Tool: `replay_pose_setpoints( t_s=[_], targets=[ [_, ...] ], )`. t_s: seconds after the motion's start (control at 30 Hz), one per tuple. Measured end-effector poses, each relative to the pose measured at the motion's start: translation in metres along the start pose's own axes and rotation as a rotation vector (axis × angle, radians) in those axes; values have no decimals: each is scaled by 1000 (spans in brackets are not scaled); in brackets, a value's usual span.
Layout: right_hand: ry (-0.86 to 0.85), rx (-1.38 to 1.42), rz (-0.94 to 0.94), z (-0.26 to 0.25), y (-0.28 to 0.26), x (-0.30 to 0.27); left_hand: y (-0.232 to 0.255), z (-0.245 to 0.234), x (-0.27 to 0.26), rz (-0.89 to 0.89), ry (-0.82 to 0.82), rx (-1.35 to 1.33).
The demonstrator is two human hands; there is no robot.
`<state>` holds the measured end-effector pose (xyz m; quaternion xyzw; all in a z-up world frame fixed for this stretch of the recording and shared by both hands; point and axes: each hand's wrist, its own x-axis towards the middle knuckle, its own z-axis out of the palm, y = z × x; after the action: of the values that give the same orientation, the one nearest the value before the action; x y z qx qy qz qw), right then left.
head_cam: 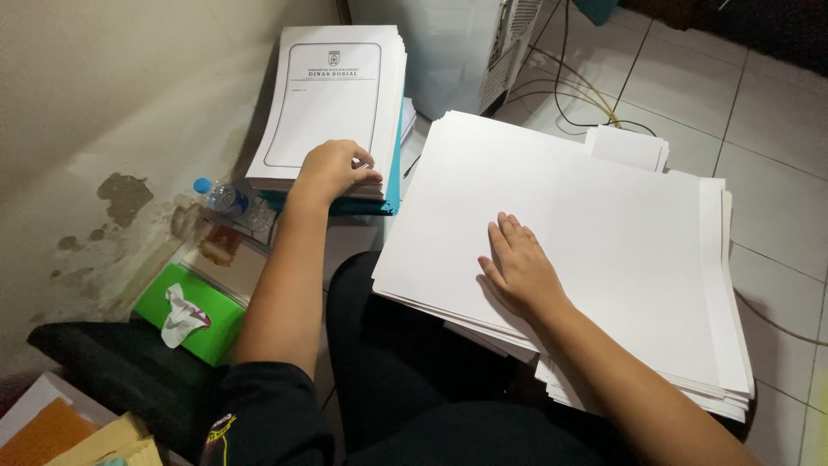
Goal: Sorting and organizing printed documents into separate stacks on the floor.
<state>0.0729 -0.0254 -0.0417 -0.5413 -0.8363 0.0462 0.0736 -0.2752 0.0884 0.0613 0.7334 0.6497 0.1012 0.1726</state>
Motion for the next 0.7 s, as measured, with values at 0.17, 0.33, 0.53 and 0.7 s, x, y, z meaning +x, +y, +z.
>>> replay_pose_setpoints(
  t_s=[0.17,0.33,0.53,0.7],
  targets=[
    [-8,3,2,-2,-1,-1,-18,22,8,66,97,15],
    [-19,14,9,-8,-3,1,-12,29,4,232,274,92],
    [-12,-6,-11,-2,0,-1,24,14,-27,308,150,9],
    [-8,6,5,-4,-2,-2,20,16,-29,156,29,124]
  ],
)
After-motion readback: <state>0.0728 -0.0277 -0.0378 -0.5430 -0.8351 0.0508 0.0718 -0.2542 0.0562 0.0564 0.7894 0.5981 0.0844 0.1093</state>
